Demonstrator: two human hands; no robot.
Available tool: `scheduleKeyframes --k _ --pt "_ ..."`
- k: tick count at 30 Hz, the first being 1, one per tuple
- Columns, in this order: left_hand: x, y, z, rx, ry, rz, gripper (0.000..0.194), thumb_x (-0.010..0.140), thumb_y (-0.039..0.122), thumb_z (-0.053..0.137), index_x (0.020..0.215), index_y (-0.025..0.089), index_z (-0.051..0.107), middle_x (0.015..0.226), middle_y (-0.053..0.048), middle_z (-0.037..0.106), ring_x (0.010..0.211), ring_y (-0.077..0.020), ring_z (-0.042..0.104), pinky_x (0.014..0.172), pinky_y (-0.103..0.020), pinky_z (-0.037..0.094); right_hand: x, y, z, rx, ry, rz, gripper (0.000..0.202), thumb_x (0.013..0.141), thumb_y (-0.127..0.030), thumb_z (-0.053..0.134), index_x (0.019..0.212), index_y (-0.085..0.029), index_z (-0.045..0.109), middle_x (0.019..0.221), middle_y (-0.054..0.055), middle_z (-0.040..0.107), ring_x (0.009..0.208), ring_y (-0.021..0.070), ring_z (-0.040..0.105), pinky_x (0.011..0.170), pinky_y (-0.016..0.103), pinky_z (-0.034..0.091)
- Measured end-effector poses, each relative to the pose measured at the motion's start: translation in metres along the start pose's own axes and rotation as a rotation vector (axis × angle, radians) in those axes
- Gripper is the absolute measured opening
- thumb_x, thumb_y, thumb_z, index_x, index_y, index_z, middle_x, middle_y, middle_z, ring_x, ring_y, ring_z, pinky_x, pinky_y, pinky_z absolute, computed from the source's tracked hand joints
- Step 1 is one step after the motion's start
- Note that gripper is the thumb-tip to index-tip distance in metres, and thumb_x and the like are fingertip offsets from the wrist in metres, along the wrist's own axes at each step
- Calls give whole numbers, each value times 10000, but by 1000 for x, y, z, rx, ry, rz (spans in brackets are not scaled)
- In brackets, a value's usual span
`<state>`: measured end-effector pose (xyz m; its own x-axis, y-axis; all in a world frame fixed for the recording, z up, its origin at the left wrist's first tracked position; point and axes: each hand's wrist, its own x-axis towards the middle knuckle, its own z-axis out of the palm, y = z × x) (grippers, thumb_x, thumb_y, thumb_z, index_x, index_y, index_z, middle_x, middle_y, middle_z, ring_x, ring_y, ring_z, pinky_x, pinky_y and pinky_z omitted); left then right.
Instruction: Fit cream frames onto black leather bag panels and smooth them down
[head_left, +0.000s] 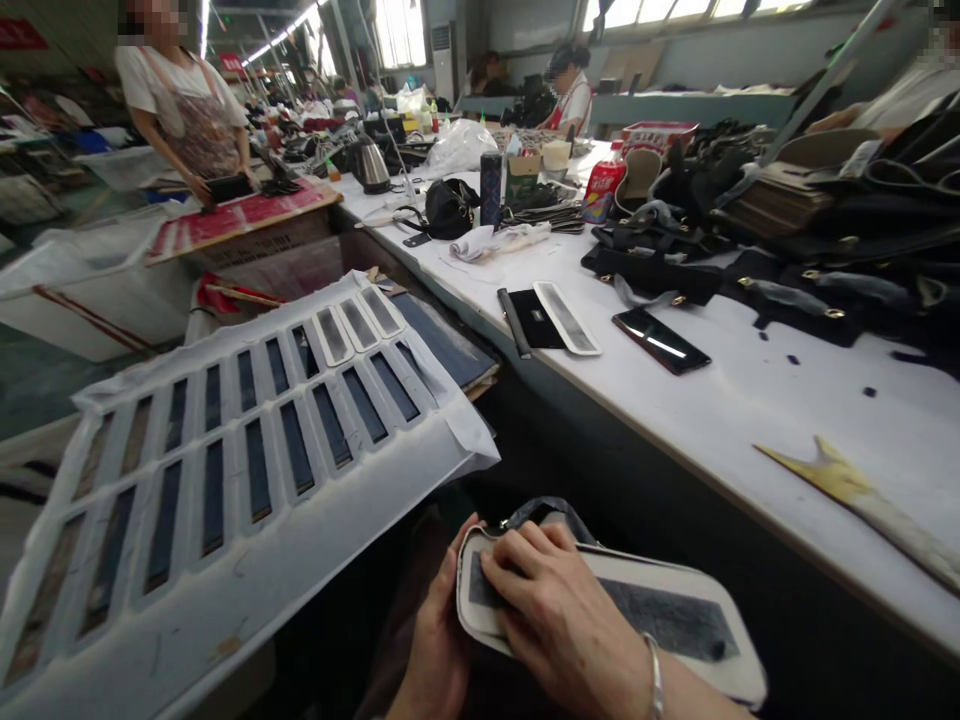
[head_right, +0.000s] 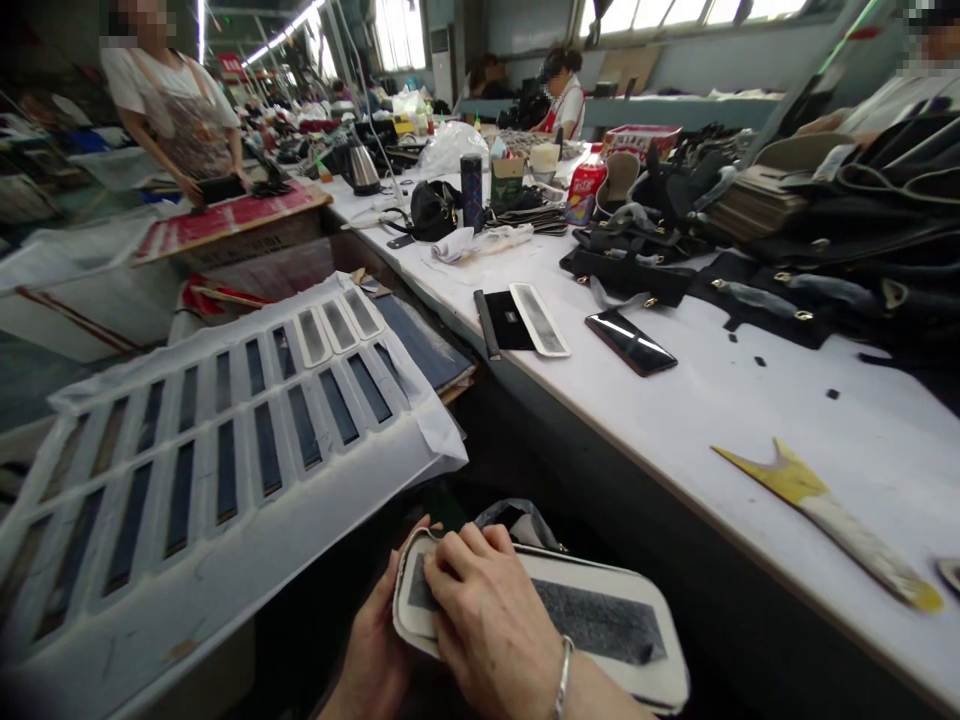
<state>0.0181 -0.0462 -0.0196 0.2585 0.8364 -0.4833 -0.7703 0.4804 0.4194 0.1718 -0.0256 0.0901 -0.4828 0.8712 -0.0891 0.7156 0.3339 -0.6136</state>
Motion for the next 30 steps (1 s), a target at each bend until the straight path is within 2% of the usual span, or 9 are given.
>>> scheduleKeyframes --k 4,9,13,16,20,26,30 --pt "-1 3 0 11 21 5 383 994 317 481 1350 225 586 1404 -83 583 1369 -246 450 1224 -418 150 2 1 -2 -8 -5 1 145 859 -188 602 997 -234 590 1057 6 602 986 220 493 867 426 312" --pt "-3 12 17 50 60 10 400 891 377 635 1256 215 666 1323 -73 649 1350 -292 468 1217 -421 180 0 6 5 -22 69 9 247 808 -216 712 1027 -257 605 1103 12 604 1017 234 514 880 414 365" --pt "-4 16 29 99 83 28 423 849 386 676 1223 190 687 1251 -91 688 1295 -330 522 1195 -464 242 -3 12 14 -78 162 -14 362 792 -161 707 1128 -257 611 1225 54 593 1118 259 517 949 414 398" --pt "-6 17 33 99 76 34 421 840 398 686 1209 194 697 1247 -91 692 1286 -331 531 1181 -469 276 -5 16 19 -154 165 -51 436 805 -118 633 1221 -244 590 1389 102 524 1265 284 460 1042 436 366" --pt "-7 19 34 86 70 37 389 830 374 701 1181 207 714 1298 -76 665 1309 -328 512 1180 -465 287 -5 15 19 -226 130 -108 495 819 -67 532 1291 -213 551 1445 100 508 1348 251 413 1136 429 274" --pt "-6 17 26 26 119 2 343 881 333 636 1191 206 710 1322 -50 651 1397 -286 410 1233 -421 127 -4 5 8 -95 18 50 470 757 -76 530 1184 -260 593 1424 39 513 1283 231 457 1101 405 286" --pt "-4 15 22 31 101 -19 325 916 312 592 1203 206 704 1344 -55 636 1435 -268 345 1235 -397 125 -2 3 4 -9 35 43 538 706 -52 528 1196 -270 577 1495 13 435 1358 215 361 1146 387 180"
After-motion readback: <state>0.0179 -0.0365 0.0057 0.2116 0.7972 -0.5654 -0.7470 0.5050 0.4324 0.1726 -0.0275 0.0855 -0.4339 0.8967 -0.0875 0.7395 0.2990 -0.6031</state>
